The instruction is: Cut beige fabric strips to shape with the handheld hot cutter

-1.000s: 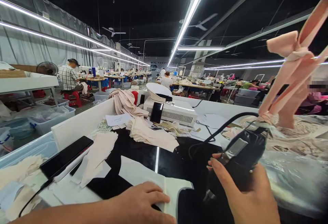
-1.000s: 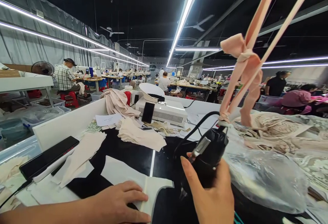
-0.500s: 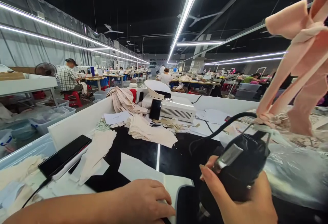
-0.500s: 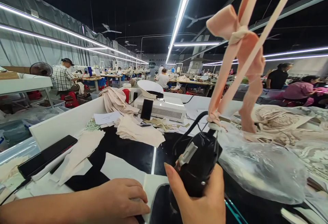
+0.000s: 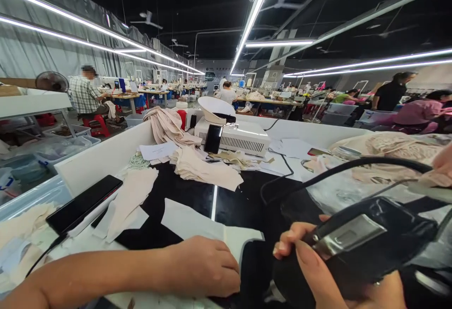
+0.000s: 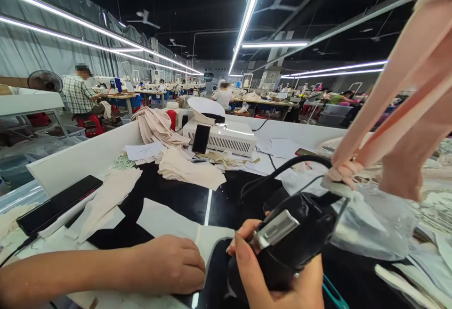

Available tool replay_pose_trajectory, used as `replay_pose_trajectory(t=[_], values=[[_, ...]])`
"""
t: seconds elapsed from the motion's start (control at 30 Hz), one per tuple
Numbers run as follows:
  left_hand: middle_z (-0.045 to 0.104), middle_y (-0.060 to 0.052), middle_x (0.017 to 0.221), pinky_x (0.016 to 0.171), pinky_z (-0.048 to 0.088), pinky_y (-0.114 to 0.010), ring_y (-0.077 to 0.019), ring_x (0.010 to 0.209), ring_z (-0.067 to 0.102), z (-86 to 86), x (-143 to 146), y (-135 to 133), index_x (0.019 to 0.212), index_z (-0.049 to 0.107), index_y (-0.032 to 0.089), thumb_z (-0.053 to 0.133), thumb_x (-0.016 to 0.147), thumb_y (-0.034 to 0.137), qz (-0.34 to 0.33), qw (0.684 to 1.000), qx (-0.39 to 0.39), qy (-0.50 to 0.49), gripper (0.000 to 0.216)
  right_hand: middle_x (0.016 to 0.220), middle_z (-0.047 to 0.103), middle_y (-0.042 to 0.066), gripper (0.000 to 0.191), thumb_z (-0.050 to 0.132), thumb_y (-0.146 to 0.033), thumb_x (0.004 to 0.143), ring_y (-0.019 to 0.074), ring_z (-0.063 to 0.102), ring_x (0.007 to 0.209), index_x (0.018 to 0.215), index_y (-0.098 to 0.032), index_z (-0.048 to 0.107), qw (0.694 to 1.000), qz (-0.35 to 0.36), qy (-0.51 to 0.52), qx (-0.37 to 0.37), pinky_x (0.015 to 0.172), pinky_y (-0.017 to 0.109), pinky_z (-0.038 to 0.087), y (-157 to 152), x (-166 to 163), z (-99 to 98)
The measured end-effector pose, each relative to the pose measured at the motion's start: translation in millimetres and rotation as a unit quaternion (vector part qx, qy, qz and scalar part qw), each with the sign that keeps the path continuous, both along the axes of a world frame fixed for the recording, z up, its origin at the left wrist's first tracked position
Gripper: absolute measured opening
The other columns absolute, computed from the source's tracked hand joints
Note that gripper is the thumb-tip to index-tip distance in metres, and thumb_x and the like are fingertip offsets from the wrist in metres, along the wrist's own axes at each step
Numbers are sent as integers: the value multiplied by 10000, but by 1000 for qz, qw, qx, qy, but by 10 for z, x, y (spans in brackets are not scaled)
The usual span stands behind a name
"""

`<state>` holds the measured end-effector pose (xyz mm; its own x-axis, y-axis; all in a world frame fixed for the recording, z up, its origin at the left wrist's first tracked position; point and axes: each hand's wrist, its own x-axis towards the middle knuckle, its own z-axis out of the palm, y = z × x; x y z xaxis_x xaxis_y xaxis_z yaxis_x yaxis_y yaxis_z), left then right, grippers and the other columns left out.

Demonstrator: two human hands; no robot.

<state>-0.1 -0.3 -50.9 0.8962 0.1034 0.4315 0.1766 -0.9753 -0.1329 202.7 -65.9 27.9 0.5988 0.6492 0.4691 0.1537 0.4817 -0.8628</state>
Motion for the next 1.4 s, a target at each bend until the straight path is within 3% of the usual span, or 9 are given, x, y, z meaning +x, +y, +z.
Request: replay_pose_trajectory(t=[0.17,0.3,0.53,0.93,1.07,1.2,1.4], values=[[865,-17,1027,938,638,-278,-158,894,769,21,-54,-44,950,762,188,649,1236,221,-4,998,-41,-53,310,801,790,-41,599,1087,-562,816,214,736,612,1209,-307,715,996,80,24,14,597,387,689,-93,-65,115],[869,-27,1057,929,639,-296,-172,928,773,58,-86,-67,990,785,178,657,1238,225,-3,996,-73,-60,283,746,752,-43,530,1082,-515,836,205,684,546,1171,-297,734,992,98,39,70,521,371,648,-90,-198,165],[893,-42,1119,975,634,-286,-177,966,796,101,-102,-62,1039,806,172,678,1232,229,-8,992,-113,-57,238,764,757,-57,489,1067,-420,843,202,700,542,1194,-308,746,985,126,68,101,499,345,638,-40,-325,147],[900,-54,1161,1060,630,-294,-200,1047,818,84,-102,-50,1141,821,176,639,1257,253,-12,984,-169,-53,229,772,750,-57,476,1044,-386,855,206,694,553,1216,-301,746,985,121,67,101,508,342,611,9,-383,97],[886,-48,1164,1055,630,-296,-194,1103,821,86,-83,-41,1252,809,191,575,1289,266,24,978,-202,-55,248,744,745,-68,456,1023,-350,825,212,698,539,1182,-309,743,988,116,56,83,498,349,615,-18,-354,135],[843,-80,1191,1021,645,-309,-216,1084,814,75,-54,-40,1176,797,187,690,1237,268,45,978,-198,-51,147,744,740,-72,440,1013,-356,825,219,707,542,1171,-317,744,989,122,50,74,518,376,641,-17,-347,151],[843,-66,1134,1075,618,-273,-206,1090,808,119,-55,-16,1121,782,183,701,1167,67,5,981,-191,-43,149,746,724,-74,432,994,-370,850,208,679,530,1198,-318,744,989,105,49,88,510,363,630,-2,-383,116]])
